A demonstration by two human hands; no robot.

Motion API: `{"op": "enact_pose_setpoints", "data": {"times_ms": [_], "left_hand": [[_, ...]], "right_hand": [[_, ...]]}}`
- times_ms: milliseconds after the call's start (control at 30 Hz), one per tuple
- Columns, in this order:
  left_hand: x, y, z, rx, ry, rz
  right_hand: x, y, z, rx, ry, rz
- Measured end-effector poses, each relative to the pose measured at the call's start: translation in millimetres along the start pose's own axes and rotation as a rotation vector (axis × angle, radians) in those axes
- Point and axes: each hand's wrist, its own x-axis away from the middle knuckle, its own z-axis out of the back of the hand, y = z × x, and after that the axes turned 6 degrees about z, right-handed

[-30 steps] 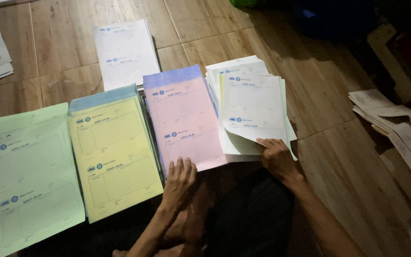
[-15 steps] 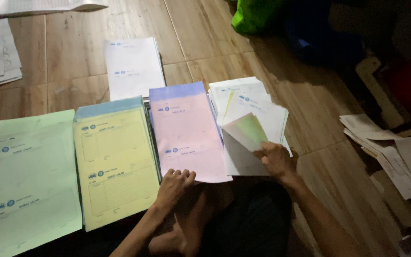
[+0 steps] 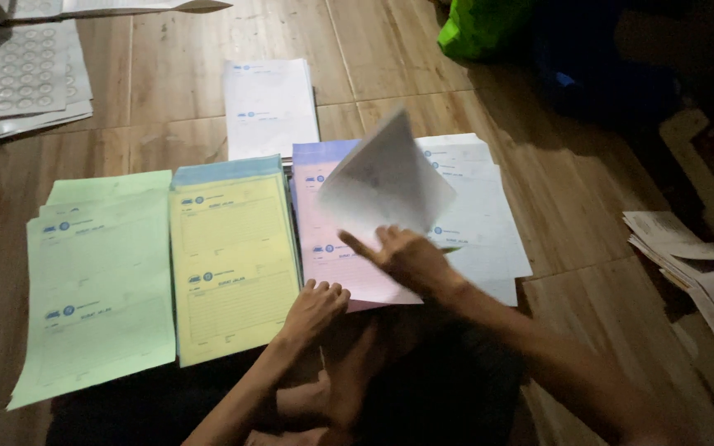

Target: Sorting a large stack of multi-colored printed forms into separate piles based on color.

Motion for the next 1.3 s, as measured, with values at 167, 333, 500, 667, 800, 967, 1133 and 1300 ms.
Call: {"op": "enact_pose_setpoints", "data": {"times_ms": [167,333,500,667,800,967,1133,1300], "left_hand": [[8,-2,-29,0.034,0.102,0.029],[6,0,3,0.018,0.159,0.042],[-3,-13,4,0.086,0.122,0.107],[50,-29,75,0.139,0.276,0.298],[140,-63,52,-0.117,0.158,0.492],[216,-82,24,-0.328,-0.009,0.443],[230,-89,14,-0.398,0.161,0.368],[237,-97,19,-0.306,0.127,0.248]], "right_hand": [[14,-20,-124,0.116,-0.064,0.200],[33,-33,-132,0.077,0.002,0.176],[43,-38,-159,-0.018,-0.025,0.077],[48,-26,-173,-0.276,-0.055,-0.233],[45,1,-142,-1.090,0.046,-0.590],[-18,34,-67,-1.003,0.052,-0.705],[-101,35,-13,-0.888,0.224,-0.680],[-195,-44,21,-0.182,0.425,-0.061]]}}
